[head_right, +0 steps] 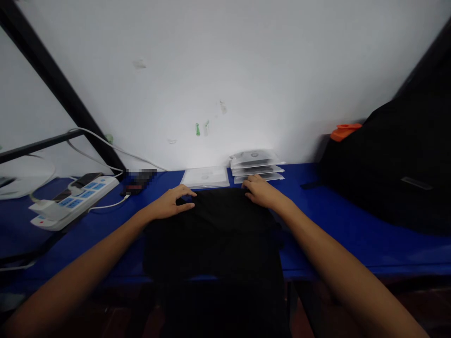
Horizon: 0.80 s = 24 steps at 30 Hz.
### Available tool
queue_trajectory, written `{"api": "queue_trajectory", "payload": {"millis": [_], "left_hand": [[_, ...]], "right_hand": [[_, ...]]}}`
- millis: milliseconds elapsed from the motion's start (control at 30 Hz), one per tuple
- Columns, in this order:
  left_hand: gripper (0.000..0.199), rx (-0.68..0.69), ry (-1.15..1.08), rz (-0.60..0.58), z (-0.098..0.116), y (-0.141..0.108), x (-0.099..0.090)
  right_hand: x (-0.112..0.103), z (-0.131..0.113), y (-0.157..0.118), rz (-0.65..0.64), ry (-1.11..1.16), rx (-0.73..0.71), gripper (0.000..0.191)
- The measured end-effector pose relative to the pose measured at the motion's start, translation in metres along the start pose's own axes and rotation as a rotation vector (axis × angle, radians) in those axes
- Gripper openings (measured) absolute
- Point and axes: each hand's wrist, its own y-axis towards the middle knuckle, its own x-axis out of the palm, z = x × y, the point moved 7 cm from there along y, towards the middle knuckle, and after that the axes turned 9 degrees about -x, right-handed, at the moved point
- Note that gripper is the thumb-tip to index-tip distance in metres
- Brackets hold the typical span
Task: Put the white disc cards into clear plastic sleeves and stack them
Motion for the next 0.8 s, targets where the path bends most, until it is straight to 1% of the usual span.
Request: {"api": "queue_trajectory", "payload": {"millis": [100,167,233,300,333,367,400,433,467,500,533,567,600,633,667,733,800], "left_hand": [[0.039,0.019,-0.045,0.093,-0.001,0.002,-0.005],[0.045,0.013,-0.062,0.185,0.0,0.001,-0.011],[0.054,0.005,-0.076,0.273,0.004,-0.002,-0.02],[0.058,0.025,-0.116,0.33,0.012,-0.006,-0.03],[0.058,0.051,-0.154,0.338,0.017,-0.009,-0.036],[0.054,0.084,-0.204,0.317,0.022,-0.011,-0.04],[0.048,0.119,-0.265,0.258,0.027,-0.014,-0.043],[0.039,0.148,-0.337,0.167,0.032,-0.015,-0.044],[0.03,0.161,-0.419,0.064,0.035,-0.017,-0.044],[0.027,0.163,-0.509,-0.029,0.037,-0.018,-0.044],[0.03,0.153,-0.599,-0.089,0.037,-0.02,-0.045],[0.036,0.134,-0.67,-0.112,0.035,-0.02,-0.047],[0.039,0.104,-0.706,-0.104,0.031,-0.019,-0.049],[0.04,0.066,-0.692,-0.078,0.026,-0.018,-0.051],[0.038,0.019,-0.626,-0.039,0.019,-0.016,-0.052],[0.034,-0.076,-0.376,0.056,0.002,-0.012,-0.053],[0.041,-0.149,-0.105,0.129,-0.015,-0.008,-0.052]], "right_hand": [[-0.009,-0.003,0.001,0.067,-0.02,0.0,0.013],[-0.02,-0.005,0.001,0.164,-0.026,0.006,0.012],[-0.034,-0.005,-0.001,0.291,-0.012,0.043,0.013],[-0.047,-0.003,-0.005,0.419,0.058,0.072,0.012],[-0.052,-0.001,-0.007,0.47,0.125,0.069,0.011],[-0.056,0.0,-0.009,0.497,0.216,0.053,0.01],[-0.058,0.001,-0.01,0.489,0.327,0.025,0.01],[-0.059,0.0,-0.01,0.448,0.443,-0.005,0.01],[-0.058,-0.001,-0.011,0.37,0.556,-0.029,0.012],[-0.055,-0.004,-0.011,0.27,0.66,-0.047,0.015],[-0.053,-0.008,-0.012,0.172,0.749,-0.056,0.018],[-0.051,-0.012,-0.014,0.094,0.819,-0.057,0.021],[-0.05,-0.015,-0.015,0.042,0.869,-0.048,0.024],[-0.049,-0.017,-0.015,0.016,0.898,-0.032,0.026],[-0.048,-0.018,-0.015,0.006,0.905,-0.015,0.027],[-0.045,-0.018,-0.013,0.009,0.847,0.012,0.029],[-0.041,-0.016,-0.01,0.027,0.74,0.015,0.028]]}}
